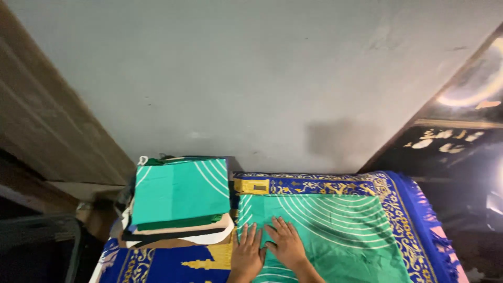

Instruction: Folding a green patterned cloth neatly on a mattress

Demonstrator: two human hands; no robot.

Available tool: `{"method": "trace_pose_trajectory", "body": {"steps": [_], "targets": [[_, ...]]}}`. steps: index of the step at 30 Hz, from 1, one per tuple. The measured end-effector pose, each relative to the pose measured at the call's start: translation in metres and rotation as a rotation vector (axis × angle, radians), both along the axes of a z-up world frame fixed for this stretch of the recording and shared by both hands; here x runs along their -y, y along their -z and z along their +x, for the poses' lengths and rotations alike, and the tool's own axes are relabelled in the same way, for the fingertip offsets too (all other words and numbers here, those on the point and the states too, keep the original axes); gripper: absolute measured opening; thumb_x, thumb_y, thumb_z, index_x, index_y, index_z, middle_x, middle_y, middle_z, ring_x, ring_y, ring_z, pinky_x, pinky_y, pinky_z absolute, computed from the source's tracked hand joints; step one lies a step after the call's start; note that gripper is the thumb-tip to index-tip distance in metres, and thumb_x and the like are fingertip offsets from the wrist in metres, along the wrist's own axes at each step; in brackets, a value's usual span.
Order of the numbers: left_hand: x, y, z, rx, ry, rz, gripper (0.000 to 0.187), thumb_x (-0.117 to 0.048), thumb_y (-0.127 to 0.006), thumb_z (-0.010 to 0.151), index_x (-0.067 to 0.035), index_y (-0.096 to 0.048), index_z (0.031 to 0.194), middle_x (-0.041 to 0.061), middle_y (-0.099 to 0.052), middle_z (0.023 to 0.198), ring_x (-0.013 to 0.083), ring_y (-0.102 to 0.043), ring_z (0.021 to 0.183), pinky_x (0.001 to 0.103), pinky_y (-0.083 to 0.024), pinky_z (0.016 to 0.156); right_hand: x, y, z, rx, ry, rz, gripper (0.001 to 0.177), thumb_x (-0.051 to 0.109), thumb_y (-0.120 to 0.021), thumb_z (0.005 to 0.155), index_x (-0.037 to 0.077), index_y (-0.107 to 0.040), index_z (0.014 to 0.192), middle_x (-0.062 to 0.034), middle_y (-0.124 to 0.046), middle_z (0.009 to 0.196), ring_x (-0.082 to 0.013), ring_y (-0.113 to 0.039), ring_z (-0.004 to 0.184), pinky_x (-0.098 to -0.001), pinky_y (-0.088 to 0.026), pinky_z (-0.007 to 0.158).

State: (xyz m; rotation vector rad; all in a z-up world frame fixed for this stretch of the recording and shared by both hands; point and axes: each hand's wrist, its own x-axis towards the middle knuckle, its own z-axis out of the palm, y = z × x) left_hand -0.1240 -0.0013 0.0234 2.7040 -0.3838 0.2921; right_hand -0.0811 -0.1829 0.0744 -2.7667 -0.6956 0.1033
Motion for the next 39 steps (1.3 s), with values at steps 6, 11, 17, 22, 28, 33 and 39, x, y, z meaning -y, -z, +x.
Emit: {"method": "trace_pose_trajectory", "body": {"steps": [6,11,17,22,28,33,39], "targets": [[0.009,-0.040,0.001,-0.191,-0.084,0.074,0.068,-0.038,-0.063,0.090,-0.011,-0.045,0.149,0.012,-0.030,0.166,0.0355,-0.020,0.149,0.067,-0.009,0.116,0.103,0.004,0.040,0.011,0.279,-0.137,0.066,0.056,-0.058,0.093,0.026,-0.043,0.150,-0.0068,-0.028,0.163,-0.0288,-0.023,0.151,-0.0518,-0.017,0.122],[0.034,-0.044,0.015,-0.267,-0.089,0.184,0.070,-0.046,-0.059,0.093,-0.011,-0.043,0.152,0.015,-0.026,0.165,0.0397,-0.017,0.152,0.063,-0.006,0.121,0.115,0.038,0.040,0.226,0.540,-0.146,0.068,0.056,-0.059,0.092,0.023,-0.044,0.150,-0.0083,-0.031,0.164,-0.0318,-0.026,0.152,-0.0572,-0.018,0.121],[0.053,-0.055,0.020,-0.283,-0.037,0.122,0.075,-0.063,-0.055,0.091,-0.028,-0.041,0.156,0.008,-0.022,0.169,0.0409,-0.012,0.152,0.074,-0.002,0.115,0.060,-0.012,0.012,-0.067,0.145,-0.127,0.068,0.055,-0.060,0.094,0.026,-0.040,0.153,-0.0064,-0.027,0.166,-0.0299,-0.019,0.155,-0.0583,-0.011,0.123],[0.052,-0.071,0.017,-0.382,-0.053,0.191,0.077,-0.068,-0.054,0.092,-0.033,-0.038,0.158,0.006,-0.019,0.170,0.0406,-0.010,0.153,0.080,0.000,0.112,0.120,-0.029,0.049,-0.100,0.309,-0.202,0.073,0.064,-0.053,0.094,0.032,-0.033,0.156,-0.0036,-0.020,0.168,-0.0264,-0.016,0.156,-0.0567,-0.010,0.124],[0.053,-0.085,0.020,-0.470,-0.060,0.231,0.071,-0.069,-0.049,0.095,-0.033,-0.035,0.155,0.005,-0.014,0.167,0.0413,-0.008,0.154,0.080,0.001,0.114,0.202,-0.001,0.077,-0.068,0.670,-0.231,0.082,0.075,-0.044,0.091,0.034,-0.027,0.160,-0.0018,-0.017,0.171,-0.0258,-0.013,0.158,-0.0565,-0.009,0.125],[0.058,-0.091,0.018,-0.516,-0.062,0.277,0.071,-0.070,-0.046,0.096,-0.035,-0.033,0.157,0.005,-0.011,0.169,0.0409,-0.005,0.155,0.079,0.001,0.115,0.188,0.007,0.059,-0.043,0.810,-0.203,0.084,0.076,-0.044,0.091,0.032,-0.026,0.160,-0.0075,-0.016,0.170,-0.0338,-0.010,0.155,-0.0619,-0.007,0.120],[0.060,-0.088,0.016,-0.489,-0.089,0.309,0.072,-0.070,-0.044,0.095,-0.035,-0.031,0.157,0.002,-0.013,0.169,0.0377,-0.006,0.155,0.075,-0.001,0.117,0.181,-0.007,-0.014,-0.036,0.784,-0.194,0.084,0.075,-0.048,0.088,0.034,-0.030,0.159,-0.0020,-0.022,0.169,-0.0280,-0.017,0.156,-0.0584,-0.012,0.122]]}}
